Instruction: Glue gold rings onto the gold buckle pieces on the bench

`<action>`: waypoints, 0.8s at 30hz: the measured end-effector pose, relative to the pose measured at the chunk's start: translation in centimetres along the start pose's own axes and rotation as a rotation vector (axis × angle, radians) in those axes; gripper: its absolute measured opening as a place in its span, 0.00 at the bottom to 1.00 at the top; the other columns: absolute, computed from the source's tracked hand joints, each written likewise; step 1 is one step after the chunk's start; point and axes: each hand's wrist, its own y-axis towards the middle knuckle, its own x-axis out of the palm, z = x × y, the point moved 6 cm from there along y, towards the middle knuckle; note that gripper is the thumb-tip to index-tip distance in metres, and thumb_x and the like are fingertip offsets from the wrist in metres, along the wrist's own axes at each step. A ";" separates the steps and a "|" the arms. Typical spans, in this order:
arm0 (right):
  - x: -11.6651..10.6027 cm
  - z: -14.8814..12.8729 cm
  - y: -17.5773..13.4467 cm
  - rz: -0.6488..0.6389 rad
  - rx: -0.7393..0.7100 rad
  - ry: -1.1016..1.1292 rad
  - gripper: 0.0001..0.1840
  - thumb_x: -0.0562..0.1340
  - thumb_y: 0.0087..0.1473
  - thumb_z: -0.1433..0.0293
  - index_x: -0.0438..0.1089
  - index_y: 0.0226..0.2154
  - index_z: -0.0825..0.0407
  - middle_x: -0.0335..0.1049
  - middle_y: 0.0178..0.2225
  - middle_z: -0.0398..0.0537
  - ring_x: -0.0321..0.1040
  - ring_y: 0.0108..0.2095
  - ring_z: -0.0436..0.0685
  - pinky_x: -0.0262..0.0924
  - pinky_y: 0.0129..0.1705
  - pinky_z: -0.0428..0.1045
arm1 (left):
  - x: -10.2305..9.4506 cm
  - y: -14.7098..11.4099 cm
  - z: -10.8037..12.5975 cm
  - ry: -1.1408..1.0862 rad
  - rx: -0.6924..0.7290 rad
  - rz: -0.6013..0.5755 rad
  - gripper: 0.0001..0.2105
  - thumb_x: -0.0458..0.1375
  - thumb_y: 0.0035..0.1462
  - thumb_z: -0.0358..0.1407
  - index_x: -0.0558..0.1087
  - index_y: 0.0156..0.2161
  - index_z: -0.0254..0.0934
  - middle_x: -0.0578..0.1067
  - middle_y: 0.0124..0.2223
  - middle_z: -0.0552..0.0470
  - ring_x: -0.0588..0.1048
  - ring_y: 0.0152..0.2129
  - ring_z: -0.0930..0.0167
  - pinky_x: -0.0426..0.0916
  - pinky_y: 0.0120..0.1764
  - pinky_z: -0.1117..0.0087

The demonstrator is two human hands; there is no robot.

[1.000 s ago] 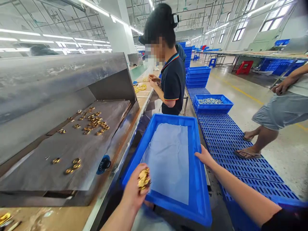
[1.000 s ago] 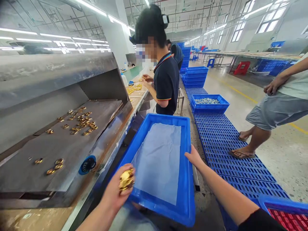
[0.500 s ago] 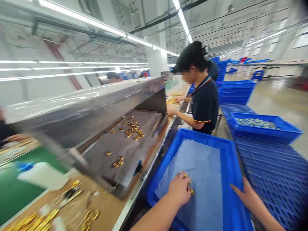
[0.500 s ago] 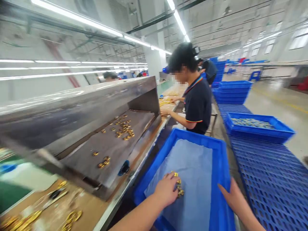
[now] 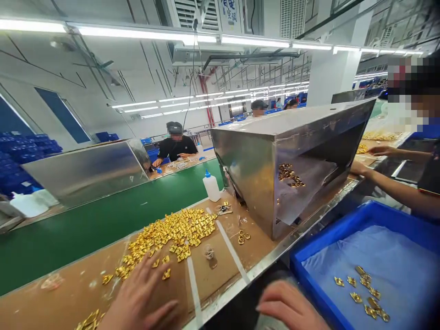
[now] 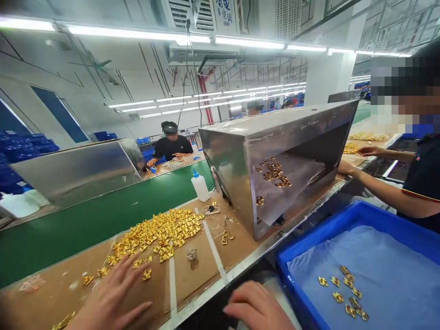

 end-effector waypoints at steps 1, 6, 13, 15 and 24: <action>2.0 -2.7 3.4 -0.085 -0.216 -0.067 0.20 0.67 0.57 0.69 0.73 0.51 0.34 0.78 0.41 0.49 0.76 0.41 0.62 0.76 0.41 0.59 | 0.9 -0.3 -2.3 0.013 -0.113 -0.047 0.33 0.64 0.53 0.56 0.73 0.63 0.50 0.66 0.70 0.44 0.61 0.68 0.46 0.62 0.64 0.42; 7.8 -3.9 19.9 -0.108 -0.320 -0.350 0.11 0.61 0.65 0.65 0.74 0.47 0.51 0.74 0.45 0.57 0.72 0.45 0.63 0.70 0.47 0.58 | 5.0 2.2 -2.8 -0.003 -0.253 -0.241 0.42 0.61 0.55 0.56 0.61 0.72 0.44 0.54 0.75 0.42 0.47 0.72 0.48 0.48 0.69 0.42; 14.9 4.9 26.7 -0.495 -0.346 -0.578 0.42 0.64 0.61 0.47 0.60 0.68 0.54 0.52 0.70 0.69 0.57 0.67 0.77 0.55 0.66 0.68 | 7.7 8.5 -1.0 -0.030 -0.255 -0.168 0.35 0.55 0.62 0.57 0.61 0.71 0.49 0.60 0.73 0.40 0.57 0.69 0.47 0.55 0.62 0.40; 16.0 5.7 26.5 -0.523 -0.351 -0.580 0.45 0.62 0.60 0.43 0.58 0.69 0.52 0.51 0.71 0.68 0.55 0.68 0.78 0.53 0.67 0.69 | 7.9 9.2 -1.2 -0.029 -0.231 -0.135 0.31 0.55 0.63 0.55 0.67 0.68 0.48 0.66 0.69 0.39 0.60 0.66 0.46 0.59 0.59 0.43; 18.7 6.1 27.5 -0.458 -0.433 -0.560 0.40 0.63 0.55 0.39 0.70 0.58 0.49 0.69 0.57 0.59 0.65 0.57 0.69 0.55 0.61 0.66 | 7.2 9.2 -3.5 -0.080 0.009 -0.082 0.21 0.55 0.65 0.48 0.76 0.58 0.43 0.73 0.62 0.42 0.68 0.59 0.53 0.61 0.59 0.52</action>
